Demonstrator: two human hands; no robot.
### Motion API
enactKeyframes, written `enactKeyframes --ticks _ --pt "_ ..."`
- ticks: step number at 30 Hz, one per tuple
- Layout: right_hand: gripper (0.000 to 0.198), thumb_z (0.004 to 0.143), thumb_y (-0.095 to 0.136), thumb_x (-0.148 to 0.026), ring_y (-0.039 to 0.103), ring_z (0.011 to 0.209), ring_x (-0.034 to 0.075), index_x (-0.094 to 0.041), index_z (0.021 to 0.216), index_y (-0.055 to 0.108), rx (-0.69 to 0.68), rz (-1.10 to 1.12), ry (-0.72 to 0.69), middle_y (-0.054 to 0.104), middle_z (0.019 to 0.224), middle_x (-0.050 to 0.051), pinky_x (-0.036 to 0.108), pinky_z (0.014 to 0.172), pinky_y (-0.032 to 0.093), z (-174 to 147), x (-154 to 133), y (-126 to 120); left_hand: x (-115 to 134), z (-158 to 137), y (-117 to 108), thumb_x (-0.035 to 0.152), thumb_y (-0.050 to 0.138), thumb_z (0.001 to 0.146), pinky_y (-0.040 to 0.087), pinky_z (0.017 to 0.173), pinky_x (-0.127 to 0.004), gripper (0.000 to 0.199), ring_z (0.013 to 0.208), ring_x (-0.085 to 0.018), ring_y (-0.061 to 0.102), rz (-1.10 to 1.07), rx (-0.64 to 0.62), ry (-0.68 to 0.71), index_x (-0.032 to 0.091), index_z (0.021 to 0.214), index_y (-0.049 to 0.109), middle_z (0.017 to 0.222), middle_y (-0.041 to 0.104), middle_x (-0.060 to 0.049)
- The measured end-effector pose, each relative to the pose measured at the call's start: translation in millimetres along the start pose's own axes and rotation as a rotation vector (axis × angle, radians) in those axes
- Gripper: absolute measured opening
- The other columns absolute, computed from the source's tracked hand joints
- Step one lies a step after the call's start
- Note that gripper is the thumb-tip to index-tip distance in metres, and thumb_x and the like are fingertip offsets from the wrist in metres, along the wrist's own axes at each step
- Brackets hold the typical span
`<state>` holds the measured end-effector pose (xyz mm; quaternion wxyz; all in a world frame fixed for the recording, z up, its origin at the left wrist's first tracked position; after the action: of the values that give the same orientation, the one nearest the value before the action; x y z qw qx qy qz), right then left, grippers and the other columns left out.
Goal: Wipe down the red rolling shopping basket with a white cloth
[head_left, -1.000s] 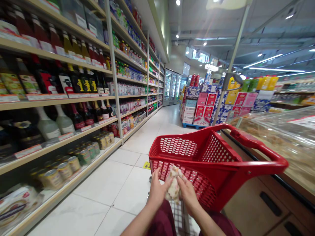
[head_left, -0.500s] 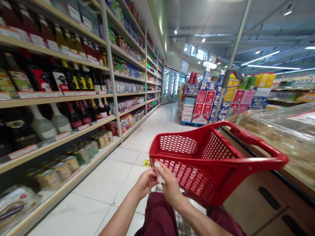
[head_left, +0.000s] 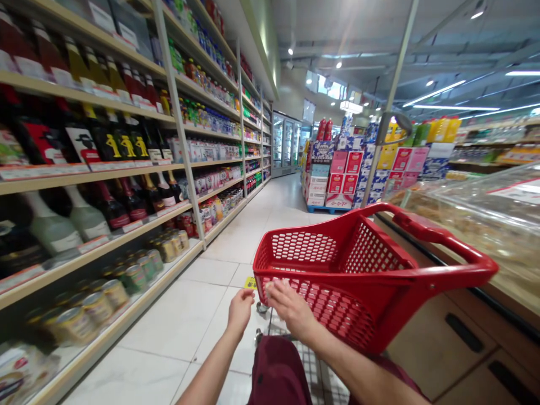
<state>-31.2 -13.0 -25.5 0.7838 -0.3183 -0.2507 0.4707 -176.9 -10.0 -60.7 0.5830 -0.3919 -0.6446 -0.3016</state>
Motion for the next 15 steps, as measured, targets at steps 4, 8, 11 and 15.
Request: enactKeyframes --ticks 4,8,11,15 --pt "0.031 0.084 0.042 -0.013 0.04 0.118 0.021 -0.019 0.111 0.054 0.002 -0.069 0.029 0.053 0.12 0.006 0.043 0.098 0.036 1.9 13.4 -12.7 21.8 7.0 12.9 0.012 0.049 0.057 0.043 0.073 -0.03 0.015 0.072 -0.016 0.059 0.099 0.002 0.18 0.019 0.069 0.056 0.07 0.063 -0.001" --pt "0.024 0.083 0.045 -0.015 0.05 0.109 0.017 -0.02 0.1 0.061 -0.064 -0.045 0.005 0.062 0.106 0.004 0.035 0.094 0.041 -26.3 11.2 -6.7 48.3 -1.1 26.9 0.01 0.045 0.06 0.042 0.083 -0.034 0.025 0.084 -0.018 0.058 0.201 0.012 0.37 0.018 0.079 0.057 0.083 0.063 -0.005" --pt "0.032 0.085 0.04 -0.014 0.037 0.12 0.019 -0.021 0.113 0.053 0.025 -0.061 0.071 0.053 0.12 0.004 0.042 0.1 0.033 -21.8 22.4 -36.7 60.6 -9.0 34.6 0.008 0.041 0.061 0.031 0.097 -0.039 0.039 0.107 -0.021 0.047 0.267 0.044 0.485 0.018 0.096 0.056 0.108 0.057 -0.008" --pt "0.035 0.084 0.039 -0.011 0.036 0.121 0.019 -0.019 0.117 0.05 0.098 -0.103 0.109 0.052 0.121 0.007 0.043 0.101 0.032 -27.0 33.2 -59.3 66.9 -25.4 68.1 0.006 0.039 0.062 0.022 0.103 -0.043 0.054 0.122 -0.023 0.033 0.592 -0.025 0.714 0.017 0.114 0.049 0.127 0.046 -0.009"
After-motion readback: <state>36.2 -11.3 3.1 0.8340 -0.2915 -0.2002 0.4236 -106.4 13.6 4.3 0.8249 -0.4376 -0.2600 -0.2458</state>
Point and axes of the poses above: each hand's wrist, its own z-axis towards the middle knuckle, its own y-axis out of the palm, x = y × z, the point moved 8 cm from there along z, towards the middle knuckle
